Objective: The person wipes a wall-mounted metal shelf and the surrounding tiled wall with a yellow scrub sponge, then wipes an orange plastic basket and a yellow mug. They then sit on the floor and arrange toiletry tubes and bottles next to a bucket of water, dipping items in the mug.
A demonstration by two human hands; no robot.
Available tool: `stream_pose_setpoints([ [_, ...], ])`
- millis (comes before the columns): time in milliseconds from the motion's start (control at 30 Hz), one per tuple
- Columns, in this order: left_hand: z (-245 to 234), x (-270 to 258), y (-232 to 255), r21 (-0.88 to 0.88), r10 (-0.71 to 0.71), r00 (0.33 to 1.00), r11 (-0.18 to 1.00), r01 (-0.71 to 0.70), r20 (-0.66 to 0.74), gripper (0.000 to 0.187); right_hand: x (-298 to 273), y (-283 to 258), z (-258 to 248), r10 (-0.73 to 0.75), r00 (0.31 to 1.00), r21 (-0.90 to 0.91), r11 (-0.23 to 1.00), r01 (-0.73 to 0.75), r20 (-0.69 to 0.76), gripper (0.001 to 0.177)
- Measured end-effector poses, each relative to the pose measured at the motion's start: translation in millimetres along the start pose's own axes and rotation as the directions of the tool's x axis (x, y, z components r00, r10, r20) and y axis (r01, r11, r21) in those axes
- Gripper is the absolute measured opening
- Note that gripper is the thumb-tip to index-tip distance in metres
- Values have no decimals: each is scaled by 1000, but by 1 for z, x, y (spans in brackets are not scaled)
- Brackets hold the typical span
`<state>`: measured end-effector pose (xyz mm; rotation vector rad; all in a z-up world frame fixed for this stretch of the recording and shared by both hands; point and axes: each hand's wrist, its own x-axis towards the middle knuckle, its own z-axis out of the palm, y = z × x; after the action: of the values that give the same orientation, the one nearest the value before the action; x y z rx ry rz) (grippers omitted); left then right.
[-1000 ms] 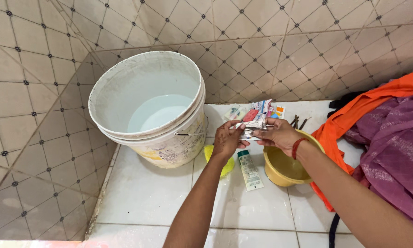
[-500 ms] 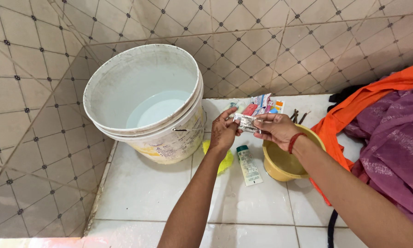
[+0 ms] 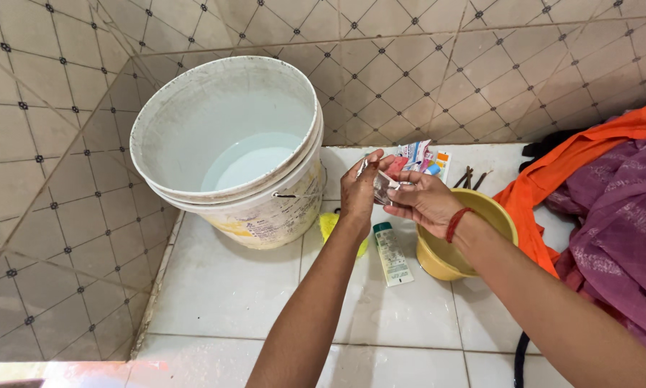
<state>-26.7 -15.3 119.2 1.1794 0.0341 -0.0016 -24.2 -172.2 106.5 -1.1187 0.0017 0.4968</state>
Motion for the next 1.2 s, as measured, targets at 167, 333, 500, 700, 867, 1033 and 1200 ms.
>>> stream_pose_setpoints([
  [167,7,1,-2,-109,17,998,994,-11,61,54,-1,2,-1,-34,993,-71,997,26,-109,40],
  [333,10,3,-3,-158,45,997,987,-33,71,52,-5,-4,3,-25,991,-96,995,12,-134,36],
  [500,1,-1,3,-70,75,993,995,-68,94,45,-13,-20,-1,65,997,-76,995,-62,33,27],
  [700,5,-3,13,-197,15,994,980,8,113,45,-11,-18,0,49,999,-90,995,-47,14,23],
  [867,12,-3,14,-196,9,995,981,10,96,48,-6,-8,0,-21,998,-113,993,14,-66,21],
  [1033,13,0,13,-257,50,993,966,-20,110,48,-6,-9,-1,-5,997,-113,994,-3,-72,21],
  [1200,9,-4,17,-239,68,993,970,-43,97,45,-12,-14,3,-18,999,-72,997,16,-31,18],
])
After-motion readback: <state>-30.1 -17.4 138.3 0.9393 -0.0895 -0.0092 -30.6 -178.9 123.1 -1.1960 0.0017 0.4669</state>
